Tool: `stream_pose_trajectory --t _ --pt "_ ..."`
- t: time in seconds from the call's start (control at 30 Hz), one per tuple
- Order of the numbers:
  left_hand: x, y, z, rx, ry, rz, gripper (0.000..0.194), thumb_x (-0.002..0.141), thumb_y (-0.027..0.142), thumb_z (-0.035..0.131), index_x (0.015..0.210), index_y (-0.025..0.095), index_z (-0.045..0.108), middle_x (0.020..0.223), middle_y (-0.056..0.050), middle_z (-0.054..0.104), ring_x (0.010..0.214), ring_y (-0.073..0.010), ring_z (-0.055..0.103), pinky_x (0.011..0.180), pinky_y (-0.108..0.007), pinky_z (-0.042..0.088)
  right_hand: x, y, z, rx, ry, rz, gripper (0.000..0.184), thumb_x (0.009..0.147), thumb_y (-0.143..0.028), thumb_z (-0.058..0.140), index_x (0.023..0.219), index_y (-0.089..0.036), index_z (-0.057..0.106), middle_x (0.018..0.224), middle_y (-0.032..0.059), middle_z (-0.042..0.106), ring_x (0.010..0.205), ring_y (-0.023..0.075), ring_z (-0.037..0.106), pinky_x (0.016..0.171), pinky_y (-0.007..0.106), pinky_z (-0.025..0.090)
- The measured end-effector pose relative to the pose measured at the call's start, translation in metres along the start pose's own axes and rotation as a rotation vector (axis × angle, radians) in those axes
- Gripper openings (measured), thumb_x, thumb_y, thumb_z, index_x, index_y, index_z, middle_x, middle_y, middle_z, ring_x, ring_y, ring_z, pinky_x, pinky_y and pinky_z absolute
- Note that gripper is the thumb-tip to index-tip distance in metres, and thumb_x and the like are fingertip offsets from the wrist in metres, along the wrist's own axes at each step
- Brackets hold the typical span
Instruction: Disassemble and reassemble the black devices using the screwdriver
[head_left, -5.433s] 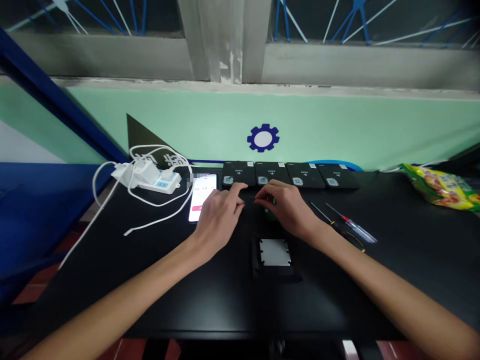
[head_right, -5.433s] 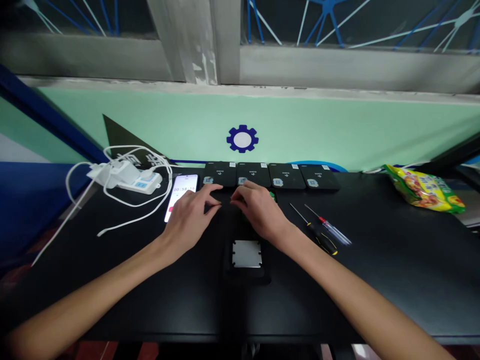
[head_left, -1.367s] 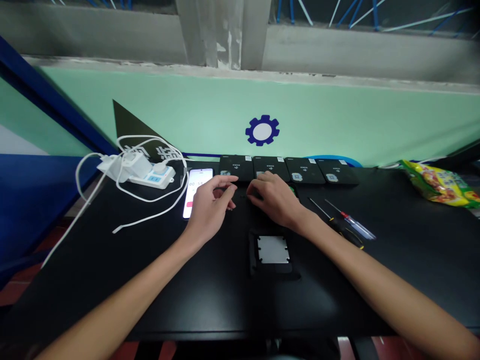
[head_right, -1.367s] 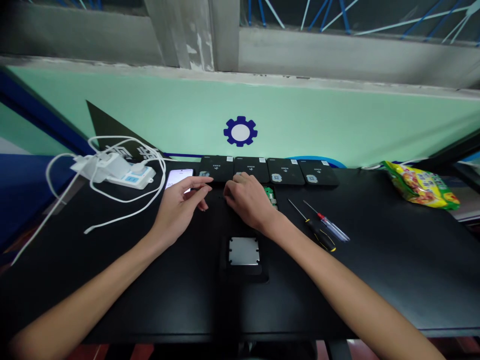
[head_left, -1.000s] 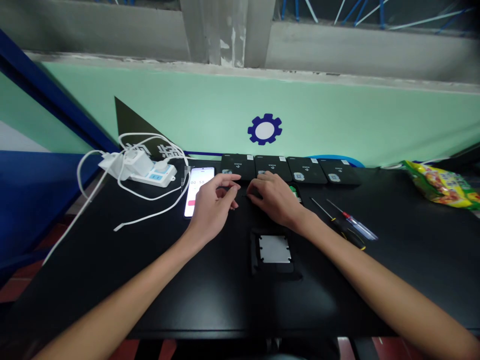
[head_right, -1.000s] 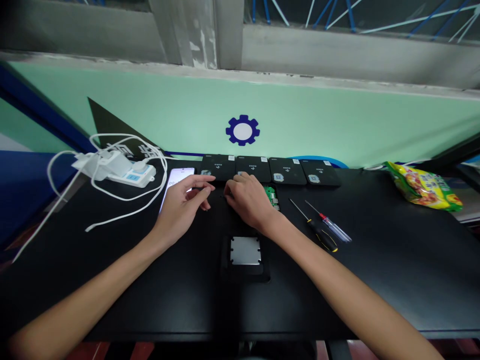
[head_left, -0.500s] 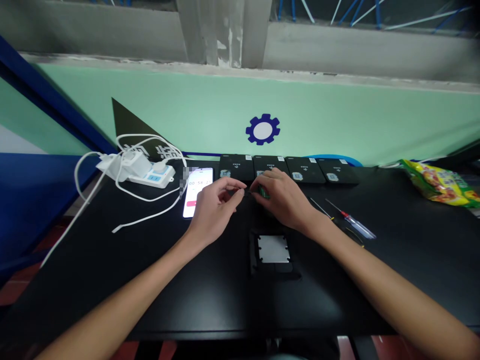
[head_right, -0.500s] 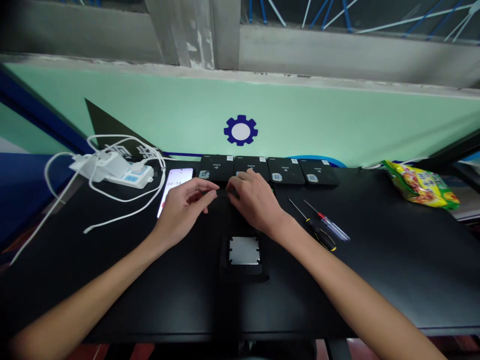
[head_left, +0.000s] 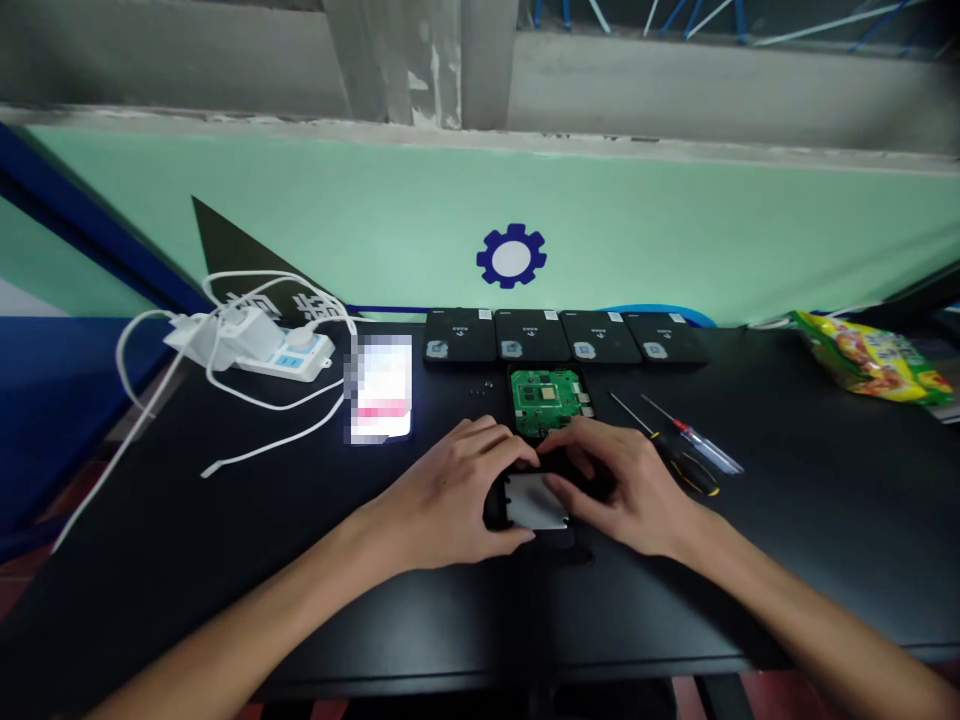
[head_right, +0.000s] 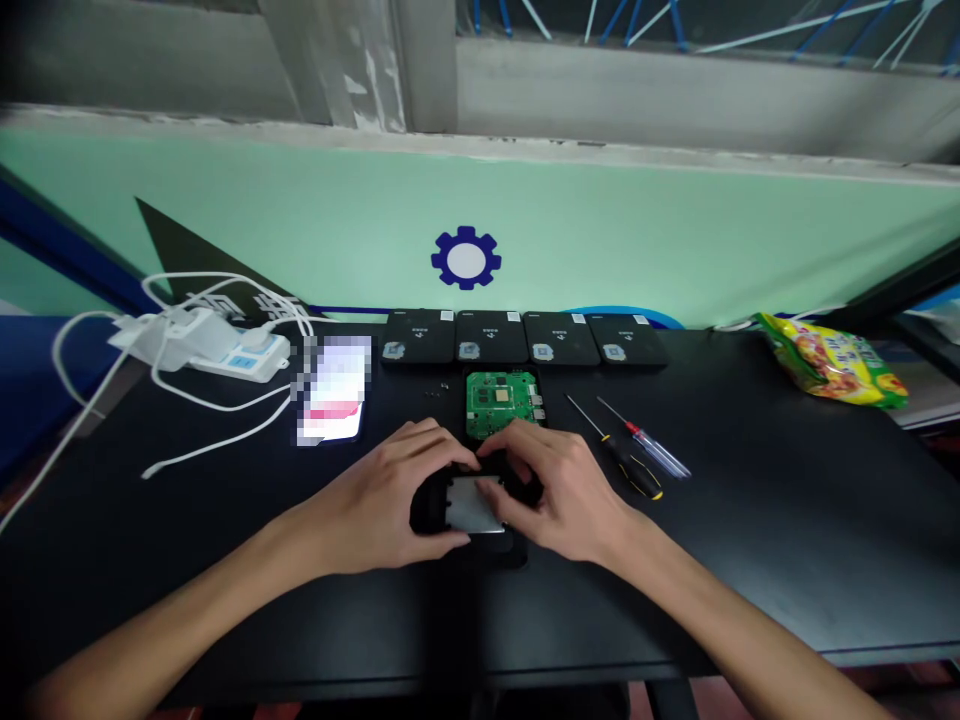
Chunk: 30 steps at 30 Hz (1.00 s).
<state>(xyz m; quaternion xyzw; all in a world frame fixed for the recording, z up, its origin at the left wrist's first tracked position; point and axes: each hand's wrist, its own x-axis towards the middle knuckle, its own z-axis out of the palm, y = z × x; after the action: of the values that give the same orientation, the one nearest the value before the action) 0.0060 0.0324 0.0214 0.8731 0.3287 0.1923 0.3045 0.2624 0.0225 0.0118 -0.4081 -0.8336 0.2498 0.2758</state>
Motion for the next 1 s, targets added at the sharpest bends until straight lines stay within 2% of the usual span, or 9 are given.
stream_pose_trajectory --t 0.07,0.17,0.4,0.6,0.7,0.77,0.83,0.9,1.0 --pt "-0.001 0.001 0.002 0.018 -0.020 0.003 0.052 0.082 0.026 0.094 0.123 0.024 0.063 0.121 -0.006 0.074 0.114 -0.0305 0.067 0.105 -0.050 0.049 -0.007 0.003 0.004 -0.035 -0.028 -0.027 0.031 0.092 -0.034 0.077 0.119 -0.021 0.069 0.092 0.0028 0.062 0.075 0.0209 0.062 0.066 0.035 0.046" --pt "-0.002 0.004 0.004 0.018 0.011 -0.024 0.050 0.080 0.021 0.092 0.118 0.025 0.059 0.118 -0.004 0.073 0.109 -0.0285 0.066 0.102 -0.047 0.050 -0.010 0.007 0.008 -0.132 -0.090 -0.053 0.047 0.083 -0.042 0.084 0.121 -0.021 0.068 0.104 0.0071 0.062 0.082 0.0238 0.063 0.065 0.035 0.045" --pt "-0.004 0.005 0.008 0.001 0.076 -0.027 0.048 0.077 0.018 0.085 0.111 0.028 0.053 0.107 -0.002 0.069 0.097 -0.0272 0.064 0.089 -0.044 0.054 -0.007 0.008 0.007 -0.120 -0.146 -0.009 0.043 0.079 -0.038 0.086 0.116 -0.024 0.068 0.115 0.0076 0.062 0.083 0.0220 0.063 0.065 0.034 0.047" --pt "-0.004 0.006 0.006 -0.071 0.107 -0.039 0.048 0.080 0.022 0.082 0.120 0.029 0.057 0.113 -0.003 0.071 0.101 -0.0271 0.068 0.088 -0.045 0.057 -0.007 0.010 0.004 -0.049 -0.048 -0.052 0.048 0.077 -0.034 0.089 0.120 -0.025 0.070 0.114 0.0080 0.065 0.089 0.0247 0.068 0.073 0.038 0.056" --pt "-0.003 0.007 0.003 -0.190 0.124 -0.047 0.059 0.083 0.023 0.083 0.136 0.032 0.058 0.124 -0.005 0.072 0.107 -0.0268 0.070 0.091 -0.044 0.060 -0.007 0.011 0.002 0.011 0.046 -0.100 0.051 0.077 -0.035 0.090 0.122 -0.025 0.070 0.112 0.0083 0.066 0.094 0.0271 0.070 0.077 0.041 0.060" --pt "-0.002 0.007 0.001 -0.256 0.126 -0.077 0.067 0.083 0.027 0.088 0.144 0.033 0.058 0.126 -0.006 0.073 0.103 -0.0254 0.072 0.089 -0.042 0.061 -0.006 0.012 0.001 0.035 0.104 -0.128 0.051 0.077 -0.037 0.091 0.122 -0.026 0.070 0.110 0.0083 0.066 0.095 0.0281 0.071 0.078 0.042 0.061" --pt "0.000 0.006 0.002 -0.322 0.116 -0.137 0.070 0.082 0.032 0.094 0.144 0.033 0.063 0.118 -0.004 0.076 0.093 -0.0230 0.072 0.083 -0.039 0.062 -0.006 0.012 0.000 0.040 0.144 -0.142 0.051 0.077 -0.037 0.092 0.122 -0.026 0.070 0.110 0.0086 0.066 0.096 0.0290 0.071 0.079 0.044 0.062" --pt "0.001 0.005 0.004 -0.424 0.105 -0.206 0.063 0.082 0.034 0.098 0.138 0.032 0.070 0.108 -0.002 0.079 0.086 -0.0213 0.073 0.081 -0.037 0.062 -0.006 0.013 0.000 0.044 0.166 -0.152 0.052 0.077 -0.035 0.093 0.122 -0.026 0.069 0.111 0.0088 0.068 0.098 0.0296 0.073 0.080 0.044 0.063" --pt "0.002 0.004 0.009 -0.606 0.117 -0.273 0.054 0.083 0.028 0.097 0.132 0.031 0.074 0.100 0.000 0.082 0.088 -0.0210 0.076 0.084 -0.036 0.063 -0.008 0.012 0.003 0.088 0.180 -0.148 0.054 0.078 -0.030 0.092 0.125 -0.027 0.064 0.113 0.0082 0.073 0.096 0.0283 0.075 0.078 0.041 0.063"
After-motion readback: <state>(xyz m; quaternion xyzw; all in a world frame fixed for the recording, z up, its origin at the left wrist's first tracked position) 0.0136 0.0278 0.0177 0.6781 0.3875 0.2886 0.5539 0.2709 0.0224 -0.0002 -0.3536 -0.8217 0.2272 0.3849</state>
